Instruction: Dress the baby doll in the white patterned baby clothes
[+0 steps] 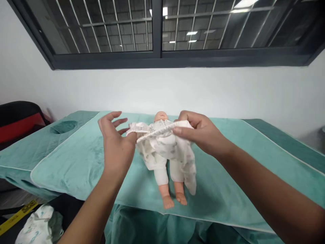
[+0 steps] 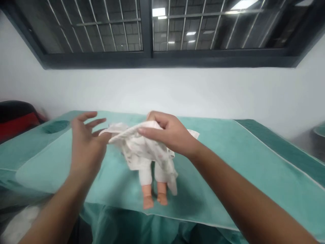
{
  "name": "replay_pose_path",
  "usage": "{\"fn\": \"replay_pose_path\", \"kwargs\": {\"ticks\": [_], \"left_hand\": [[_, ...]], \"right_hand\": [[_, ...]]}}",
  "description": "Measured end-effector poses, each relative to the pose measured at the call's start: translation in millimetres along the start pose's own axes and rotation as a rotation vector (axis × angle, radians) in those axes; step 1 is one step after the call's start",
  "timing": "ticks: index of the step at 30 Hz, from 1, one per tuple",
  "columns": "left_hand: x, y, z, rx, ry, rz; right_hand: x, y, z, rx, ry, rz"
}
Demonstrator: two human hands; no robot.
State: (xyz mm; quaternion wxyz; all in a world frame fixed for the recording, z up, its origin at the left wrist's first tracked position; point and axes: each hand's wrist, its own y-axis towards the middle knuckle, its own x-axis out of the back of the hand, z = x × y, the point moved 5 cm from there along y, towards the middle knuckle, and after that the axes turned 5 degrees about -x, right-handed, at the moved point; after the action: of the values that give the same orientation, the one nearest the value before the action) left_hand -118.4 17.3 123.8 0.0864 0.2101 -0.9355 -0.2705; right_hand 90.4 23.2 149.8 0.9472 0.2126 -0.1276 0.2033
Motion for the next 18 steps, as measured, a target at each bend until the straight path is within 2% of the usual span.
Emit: {"fn": "replay_pose_path", "kwargs": {"ticks": [1, 3, 7, 9, 11, 13, 16, 18], "left_hand": [[3.0, 0, -13, -0.085, 0.014, 0.002], [1.9, -3, -33, -0.16, -0.021, 0.126], [-12.3, -17, -42, -0.003, -0.178, 0.564], [-16.2, -23, -40, 0.029, -0.137, 0.73], [-17.0, -27, -38, 0.003, -0.087, 0.834], [-13.7, -25, -38, -0.026, -0.12, 0.791], [-1.9, -15, -35, 0.01, -0.237, 0.486], [4.9, -11, -34, 0.053, -0.34, 0.303]], "right_hand": [[1, 6, 5, 0.002, 0.107, -0.05], [-3, 18, 12, 0.029, 0.277, -0.105], [-12, 32, 18, 0.081, 0.483, -0.135], [-15, 36, 16, 0.071, 0.519, -0.135], [-16, 37, 11, 0.041, 0.542, -0.143], [-17, 36, 2, 0.0, 0.566, -0.157], [-18, 28, -15, -0.062, 0.58, -0.153], [-19, 20, -24, -0.096, 0.505, -0.064]]}}
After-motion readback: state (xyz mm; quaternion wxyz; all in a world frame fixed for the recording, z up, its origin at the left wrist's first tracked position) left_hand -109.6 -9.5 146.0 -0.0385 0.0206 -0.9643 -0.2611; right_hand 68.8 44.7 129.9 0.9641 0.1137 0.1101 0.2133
